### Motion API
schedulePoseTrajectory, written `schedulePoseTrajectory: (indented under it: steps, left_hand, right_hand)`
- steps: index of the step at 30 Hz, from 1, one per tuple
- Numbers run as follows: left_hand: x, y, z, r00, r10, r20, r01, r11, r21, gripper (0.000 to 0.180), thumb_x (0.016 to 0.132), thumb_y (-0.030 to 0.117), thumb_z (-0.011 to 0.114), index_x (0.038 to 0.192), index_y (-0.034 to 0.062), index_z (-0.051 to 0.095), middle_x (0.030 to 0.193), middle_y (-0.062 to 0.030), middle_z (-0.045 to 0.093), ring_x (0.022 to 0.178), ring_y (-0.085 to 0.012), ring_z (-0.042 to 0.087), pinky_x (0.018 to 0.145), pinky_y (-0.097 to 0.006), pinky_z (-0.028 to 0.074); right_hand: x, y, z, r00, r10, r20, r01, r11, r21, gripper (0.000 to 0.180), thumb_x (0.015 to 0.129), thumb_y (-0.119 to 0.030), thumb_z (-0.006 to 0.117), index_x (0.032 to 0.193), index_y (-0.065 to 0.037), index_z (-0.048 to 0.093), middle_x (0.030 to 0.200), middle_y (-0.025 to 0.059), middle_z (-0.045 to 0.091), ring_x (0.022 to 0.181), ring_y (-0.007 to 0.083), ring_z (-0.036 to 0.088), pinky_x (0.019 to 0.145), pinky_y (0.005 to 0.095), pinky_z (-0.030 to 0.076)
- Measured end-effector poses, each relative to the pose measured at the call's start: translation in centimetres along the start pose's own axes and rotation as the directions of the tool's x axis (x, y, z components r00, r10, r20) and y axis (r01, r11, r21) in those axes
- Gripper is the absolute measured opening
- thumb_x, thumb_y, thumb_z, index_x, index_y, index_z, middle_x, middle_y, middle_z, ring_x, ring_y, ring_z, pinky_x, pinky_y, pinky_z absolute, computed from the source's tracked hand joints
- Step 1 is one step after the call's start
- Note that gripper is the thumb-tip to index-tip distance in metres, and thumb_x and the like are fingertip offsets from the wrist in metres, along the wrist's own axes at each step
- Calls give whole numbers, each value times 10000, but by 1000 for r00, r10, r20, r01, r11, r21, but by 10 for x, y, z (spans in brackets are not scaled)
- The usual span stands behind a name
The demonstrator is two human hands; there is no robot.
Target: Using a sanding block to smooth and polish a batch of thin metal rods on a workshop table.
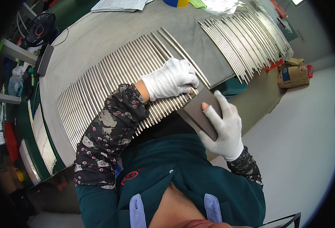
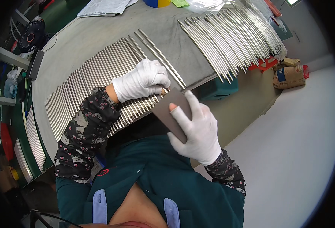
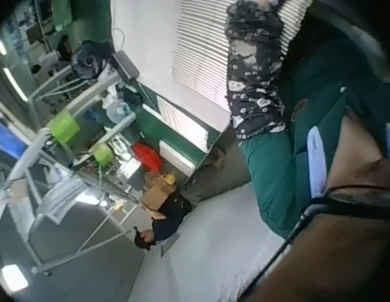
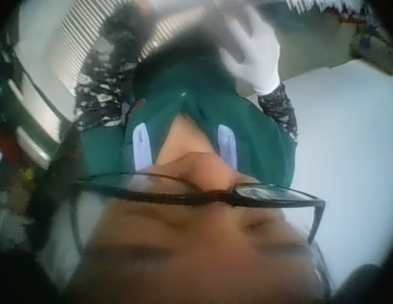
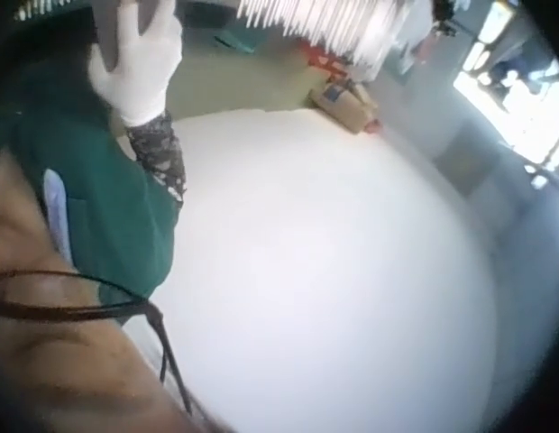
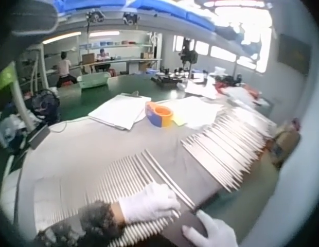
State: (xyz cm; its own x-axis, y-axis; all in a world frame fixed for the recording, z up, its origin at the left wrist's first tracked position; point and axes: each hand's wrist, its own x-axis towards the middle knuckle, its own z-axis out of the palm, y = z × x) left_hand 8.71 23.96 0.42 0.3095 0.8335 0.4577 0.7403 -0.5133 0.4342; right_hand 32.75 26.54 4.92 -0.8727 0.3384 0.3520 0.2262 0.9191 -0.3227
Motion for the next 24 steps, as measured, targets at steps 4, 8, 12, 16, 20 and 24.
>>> schedulePoseTrajectory:
  steps: [4,8,12,16,20,24]
  left_hand:
    - [-1,-5,2,1000,-16,4,16,998,-59,160,713,181,765,798,115,647,769,-9,605,799,-227,584,717,-360,478]
    - [2,-6,5,999,-28,25,30,993,-112,146,714,158,764,777,114,639,766,-8,611,795,-226,590,722,-351,475]
    - [-2,-8,5,999,-40,4,40,991,-128,160,702,160,773,770,113,635,766,-5,614,795,-220,591,722,-347,473]
    - [0,-9,6,999,-38,35,43,989,-140,167,696,161,778,780,122,639,763,0,615,797,-216,591,723,-344,473]
    - [-2,-1,2,1000,-23,-15,22,999,-42,193,678,161,784,806,113,647,793,-14,616,819,-232,591,738,-368,472]
    - [1,10,-1,989,-50,-140,68,990,127,236,653,176,798,816,111,642,894,-35,610,873,-269,572,749,-400,460]
  right_hand:
    - [9,30,1,969,179,-170,-234,885,-402,581,623,-158,739,1184,-102,599,1313,223,469,978,353,544,792,422,493]
    - [5,6,0,998,-31,-48,24,991,-131,579,599,-177,747,1155,-105,604,1295,233,471,1006,350,546,829,413,491]
    - [11,36,0,961,186,-207,-255,883,-395,572,638,-146,722,1195,-108,598,1289,217,482,949,344,544,785,434,488]
    - [6,15,5,999,-31,-34,27,993,-114,599,612,-163,743,1193,-114,604,1309,240,462,1001,363,554,855,413,488]
    - [5,42,-3,950,185,-252,-269,893,-361,600,648,-141,718,1232,-110,583,1307,233,476,991,358,518,852,436,469]
    - [-3,52,-7,940,172,-294,-266,910,-318,603,657,-119,714,1242,-102,570,1322,233,463,1028,364,517,872,435,470]
